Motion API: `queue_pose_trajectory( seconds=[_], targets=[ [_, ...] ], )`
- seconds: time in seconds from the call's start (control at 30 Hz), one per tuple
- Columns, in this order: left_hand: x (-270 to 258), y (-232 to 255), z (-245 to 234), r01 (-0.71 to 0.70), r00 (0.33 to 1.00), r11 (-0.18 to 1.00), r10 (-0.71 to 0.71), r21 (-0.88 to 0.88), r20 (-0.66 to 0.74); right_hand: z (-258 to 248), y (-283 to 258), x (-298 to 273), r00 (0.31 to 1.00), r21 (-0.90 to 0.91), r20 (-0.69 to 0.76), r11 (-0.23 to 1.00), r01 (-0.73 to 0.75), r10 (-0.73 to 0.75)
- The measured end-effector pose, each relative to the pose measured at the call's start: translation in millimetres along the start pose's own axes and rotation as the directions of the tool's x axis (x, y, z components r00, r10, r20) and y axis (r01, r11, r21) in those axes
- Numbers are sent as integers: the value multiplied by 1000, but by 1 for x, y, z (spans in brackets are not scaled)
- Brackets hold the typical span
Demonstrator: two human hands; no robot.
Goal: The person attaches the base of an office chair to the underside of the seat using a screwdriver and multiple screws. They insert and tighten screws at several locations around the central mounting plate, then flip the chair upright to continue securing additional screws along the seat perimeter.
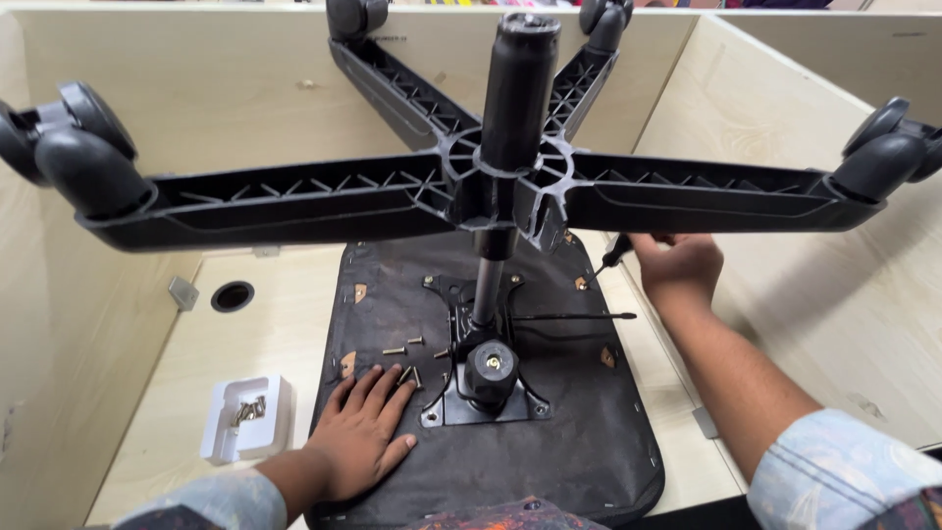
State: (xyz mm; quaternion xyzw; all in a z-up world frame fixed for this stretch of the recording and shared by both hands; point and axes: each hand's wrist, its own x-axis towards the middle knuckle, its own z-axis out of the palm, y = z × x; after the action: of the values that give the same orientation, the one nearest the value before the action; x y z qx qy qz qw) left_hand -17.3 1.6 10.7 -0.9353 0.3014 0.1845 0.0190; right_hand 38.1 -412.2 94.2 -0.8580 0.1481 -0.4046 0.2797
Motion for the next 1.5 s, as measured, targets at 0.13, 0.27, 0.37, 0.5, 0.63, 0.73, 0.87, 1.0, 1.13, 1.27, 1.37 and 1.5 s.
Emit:
queue_pose_trajectory(
  seconds=[0.13,0.27,0.37,0.5,0.63,0.73,0.87,1.0,1.13,1.27,1.37,1.5],
  targets=[
    [2,-1,1,-11,1000,1000,11,-18,20,6,9,8,981,-47,-22,980,193,-194],
    [4,-1,-4,9,999,999,-7,-42,54,13,5,13,977,25,25,977,211,-211],
    [5,1,-6,30,998,998,-28,-54,49,15,0,12,972,124,25,966,228,-233],
    [4,-1,-3,40,999,996,-37,-86,37,18,5,19,939,168,-4,925,340,-344],
    [5,-2,-4,32,998,996,-27,-85,59,16,15,19,906,115,-83,899,423,-416],
    [5,-1,-4,27,997,997,-21,-77,80,16,22,13,925,98,-83,920,379,-371],
    [7,1,-14,47,990,997,-38,-61,135,12,18,19,914,129,-48,905,405,-402],
    [7,1,-18,64,984,996,-53,-59,170,13,16,22,965,183,14,949,256,-262],
    [6,4,-20,72,981,995,-59,-64,187,14,16,24,928,123,-16,920,372,-373],
    [4,3,-19,67,985,995,-53,-78,164,14,14,25,914,94,-6,910,404,-405],
    [2,3,-18,66,987,994,-53,-83,149,17,13,22,915,155,-25,903,401,-402],
    [3,3,-19,70,985,993,-53,-98,166,23,12,24,919,97,-17,914,393,-394]
  ],
)
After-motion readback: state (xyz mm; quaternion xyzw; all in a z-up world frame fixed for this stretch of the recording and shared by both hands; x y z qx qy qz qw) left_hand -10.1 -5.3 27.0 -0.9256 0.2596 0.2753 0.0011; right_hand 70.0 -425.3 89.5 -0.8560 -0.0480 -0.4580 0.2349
